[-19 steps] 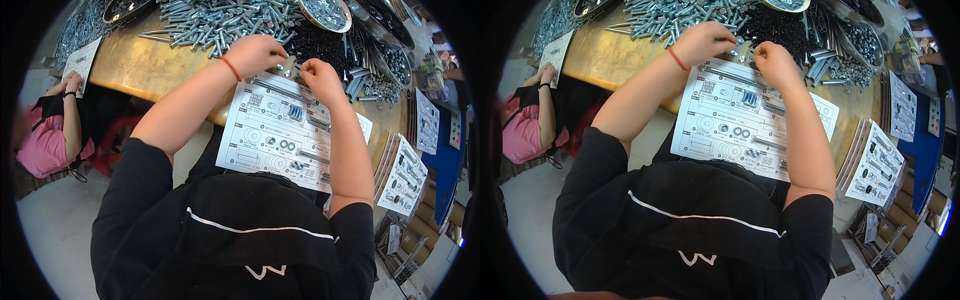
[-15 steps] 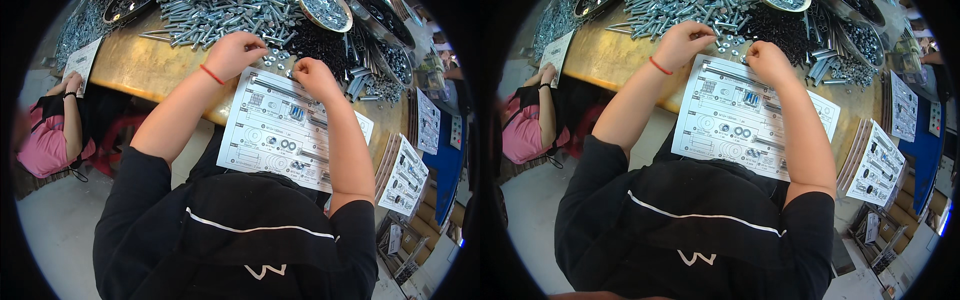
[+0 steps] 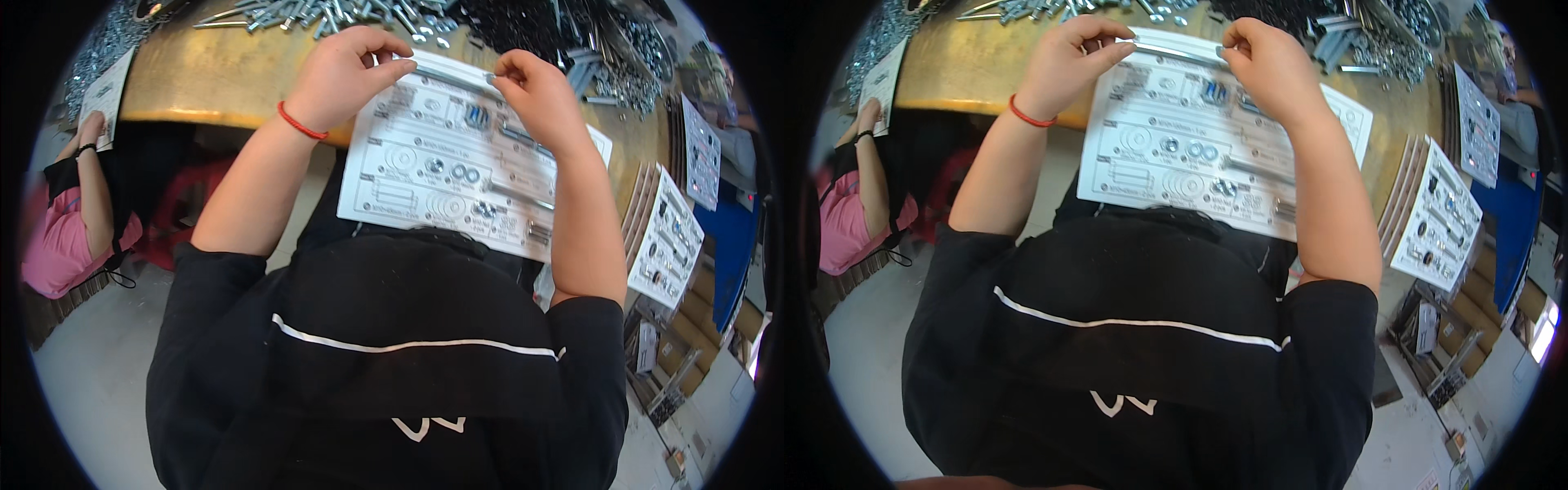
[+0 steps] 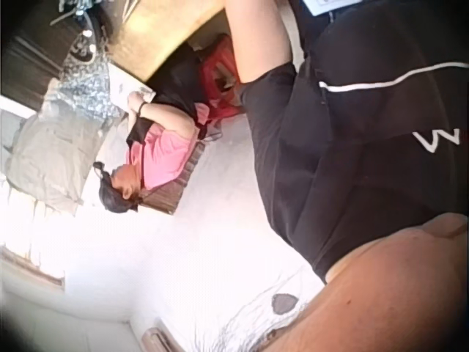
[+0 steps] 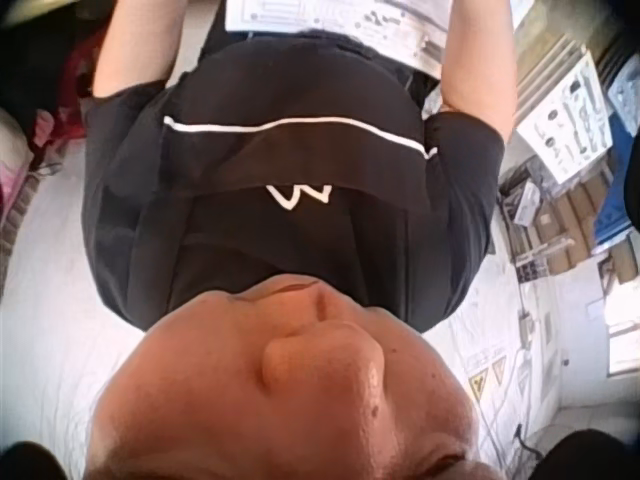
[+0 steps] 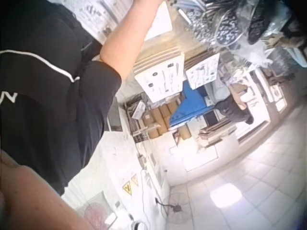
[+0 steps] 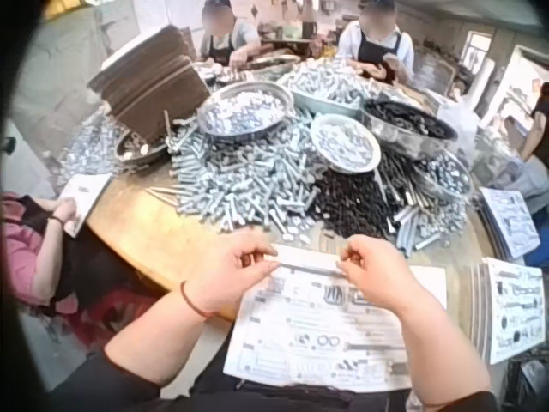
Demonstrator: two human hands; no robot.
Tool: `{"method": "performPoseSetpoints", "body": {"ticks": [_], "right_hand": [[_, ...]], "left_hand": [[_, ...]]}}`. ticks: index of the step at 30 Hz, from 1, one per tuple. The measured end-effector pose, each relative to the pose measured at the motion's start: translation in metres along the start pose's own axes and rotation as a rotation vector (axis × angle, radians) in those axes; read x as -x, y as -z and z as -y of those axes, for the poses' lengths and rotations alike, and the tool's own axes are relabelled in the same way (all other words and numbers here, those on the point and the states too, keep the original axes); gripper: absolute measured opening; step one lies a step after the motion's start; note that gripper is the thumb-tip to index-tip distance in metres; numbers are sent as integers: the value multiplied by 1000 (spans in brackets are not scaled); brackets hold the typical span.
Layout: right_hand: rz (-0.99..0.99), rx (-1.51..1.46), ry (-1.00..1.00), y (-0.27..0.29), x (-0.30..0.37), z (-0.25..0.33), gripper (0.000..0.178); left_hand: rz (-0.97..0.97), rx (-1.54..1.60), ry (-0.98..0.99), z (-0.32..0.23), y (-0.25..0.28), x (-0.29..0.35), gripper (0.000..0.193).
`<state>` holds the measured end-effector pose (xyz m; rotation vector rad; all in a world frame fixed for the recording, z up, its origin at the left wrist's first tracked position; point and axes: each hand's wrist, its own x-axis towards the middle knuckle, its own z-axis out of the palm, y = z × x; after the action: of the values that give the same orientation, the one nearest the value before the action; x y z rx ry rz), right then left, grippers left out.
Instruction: The person picks various metal fasteners from piles on a table and places them into designated slots on a printed hardware layout sheet. They repeatedly select bolts, nuts, washers, and black plastic components, then position them on the sheet. Completed sheets are stacked to the side.
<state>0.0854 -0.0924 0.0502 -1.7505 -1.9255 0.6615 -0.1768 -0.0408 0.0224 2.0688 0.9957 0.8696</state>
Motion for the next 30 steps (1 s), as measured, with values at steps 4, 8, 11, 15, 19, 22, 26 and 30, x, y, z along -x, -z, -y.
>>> {"method": "performPoseSetpoints", "body": {"ticks": [4,8,11,15,19,22,26,30], "right_hand": [[309,186,14,23,72,4,12],[585,336,28,10,130,-6,12],[307,336,86,-1,154,-14,13],[30,227,-4,-8,180,-14,13],[-9,251,-128,-22,197,-21,16],[-38,239,-150,-23,199,-24,16],[-82,177,-126,-21,199,-27,15],[-110,102,-159,5,189,-32,23]], "left_hand": [[84,-56,-8,-36,-19,32,19],[236,-132,-163,-70,-56,52,21],[355,-212,-252,-81,-85,60,18],[458,-320,-303,-91,-118,64,16],[458,-346,-373,-95,-149,64,7],[482,-387,-357,-98,-158,64,8],[444,-361,-331,-102,-154,66,12],[353,-369,-253,-105,-120,49,23]]}}
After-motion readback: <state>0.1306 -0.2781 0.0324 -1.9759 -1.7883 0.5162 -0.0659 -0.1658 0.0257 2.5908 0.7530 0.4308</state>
